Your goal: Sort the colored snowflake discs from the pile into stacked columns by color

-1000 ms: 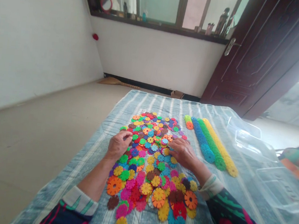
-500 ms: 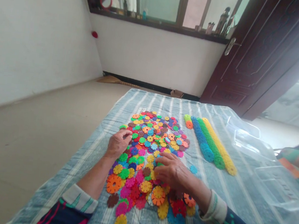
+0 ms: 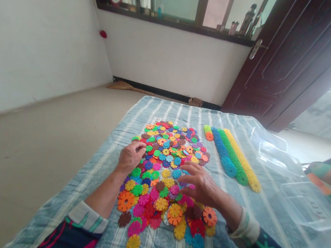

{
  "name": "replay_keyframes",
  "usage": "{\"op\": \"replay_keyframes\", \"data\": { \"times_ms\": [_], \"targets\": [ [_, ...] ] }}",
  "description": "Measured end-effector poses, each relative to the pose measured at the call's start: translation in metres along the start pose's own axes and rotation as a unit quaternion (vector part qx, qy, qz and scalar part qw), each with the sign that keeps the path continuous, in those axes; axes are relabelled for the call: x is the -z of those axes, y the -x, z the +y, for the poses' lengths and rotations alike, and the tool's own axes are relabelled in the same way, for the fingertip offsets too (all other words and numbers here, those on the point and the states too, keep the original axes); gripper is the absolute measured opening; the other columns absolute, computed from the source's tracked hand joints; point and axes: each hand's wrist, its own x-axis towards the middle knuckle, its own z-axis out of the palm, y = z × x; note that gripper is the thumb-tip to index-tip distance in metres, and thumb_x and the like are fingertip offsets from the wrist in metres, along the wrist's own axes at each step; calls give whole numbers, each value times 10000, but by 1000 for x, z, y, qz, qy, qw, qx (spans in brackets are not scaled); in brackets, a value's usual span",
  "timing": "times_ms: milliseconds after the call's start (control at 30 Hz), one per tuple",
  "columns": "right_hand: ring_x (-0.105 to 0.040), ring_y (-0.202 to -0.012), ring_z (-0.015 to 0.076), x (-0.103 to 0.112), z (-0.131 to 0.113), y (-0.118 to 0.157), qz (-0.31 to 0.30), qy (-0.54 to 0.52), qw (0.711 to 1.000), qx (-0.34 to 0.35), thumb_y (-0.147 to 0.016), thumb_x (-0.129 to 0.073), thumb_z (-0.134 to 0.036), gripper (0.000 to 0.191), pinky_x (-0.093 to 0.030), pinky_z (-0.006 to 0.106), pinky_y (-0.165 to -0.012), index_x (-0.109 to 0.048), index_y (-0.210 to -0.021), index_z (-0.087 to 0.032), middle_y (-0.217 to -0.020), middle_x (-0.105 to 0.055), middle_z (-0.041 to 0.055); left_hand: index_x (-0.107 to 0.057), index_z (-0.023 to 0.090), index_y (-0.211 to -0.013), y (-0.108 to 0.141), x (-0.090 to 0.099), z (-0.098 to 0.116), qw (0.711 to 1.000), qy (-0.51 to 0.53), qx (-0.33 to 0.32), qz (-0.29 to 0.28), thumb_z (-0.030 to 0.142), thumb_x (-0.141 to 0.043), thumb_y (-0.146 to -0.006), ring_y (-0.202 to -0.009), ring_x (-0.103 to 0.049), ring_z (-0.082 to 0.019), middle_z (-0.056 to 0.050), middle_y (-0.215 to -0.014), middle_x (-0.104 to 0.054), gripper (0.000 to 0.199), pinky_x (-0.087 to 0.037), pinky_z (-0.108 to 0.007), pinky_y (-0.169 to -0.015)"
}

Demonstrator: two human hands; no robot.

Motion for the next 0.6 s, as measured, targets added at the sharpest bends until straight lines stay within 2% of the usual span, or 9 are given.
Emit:
{"op": "replay_keyframes", "data": {
  "times_ms": [67,133,300,400,467,533,600],
  "targets": [
    [-458,-1293,304,-4,-9,-3,-35,1,999,17,-803,-738,-384,228,-450,466,-1003,-718,-990,-255,-1273,-598,89,-712,202,-870,0,0,0,1000,-1,-3,0,318,-544,-750,-840,-702,-188,-22,-911,-753,237,-544,-248,-813],
    [-458,-1291,310,-10,-8,-9,-41,17,999,19,-815,-727,-374,210,-454,464,-995,-721,-988,-256,-1266,-602,90,-709,198,-865,0,-1,-1,1000,1,-7,0,319,-544,-746,-839,-700,-186,-24,-913,-751,237,-545,-249,-810],
    [-535,-1146,292,-15,21,-24,35,93,994,-44,-840,-694,-234,92,-472,460,-942,-723,-925,-211,-1071,-650,114,-708,195,-858,-1,-1,-2,1000,4,-12,0,323,-539,-748,-835,-701,-185,-28,-900,-750,238,-550,-245,-788],
    [-524,-1155,298,-11,29,-20,69,93,991,-64,-828,-699,-204,145,-471,483,-942,-719,-972,-211,-1099,-636,128,-709,194,-866,-1,-1,-2,1000,5,-12,0,320,-542,-746,-832,-703,-190,-30,-900,-750,242,-553,-250,-784],
    [-484,-1227,305,-9,24,-12,53,62,996,-38,-817,-721,-255,177,-454,495,-975,-720,-992,-226,-1191,-612,126,-711,195,-871,-1,-2,-2,1000,7,-12,-2,322,-546,-744,-832,-703,-192,-29,-904,-750,244,-553,-254,-786],
    [-438,-1287,313,-8,16,-6,11,28,1000,-3,-794,-749,-329,219,-444,493,-997,-725,-993,-242,-1265,-583,116,-711,195,-872,-1,-2,-3,1000,7,-12,-2,324,-547,-742,-834,-701,-193,-29,-909,-750,245,-552,-256,-788],
    [-425,-1302,316,-9,10,-3,-18,16,1000,10,-794,-748,-359,214,-444,486,-1001,-732,-975,-246,-1282,-576,109,-711,195,-873,-1,-3,-4,1000,4,-15,0,327,-546,-741,-840,-698,-193,-30,-915,-749,249,-551,-256,-788]
  ]
}}
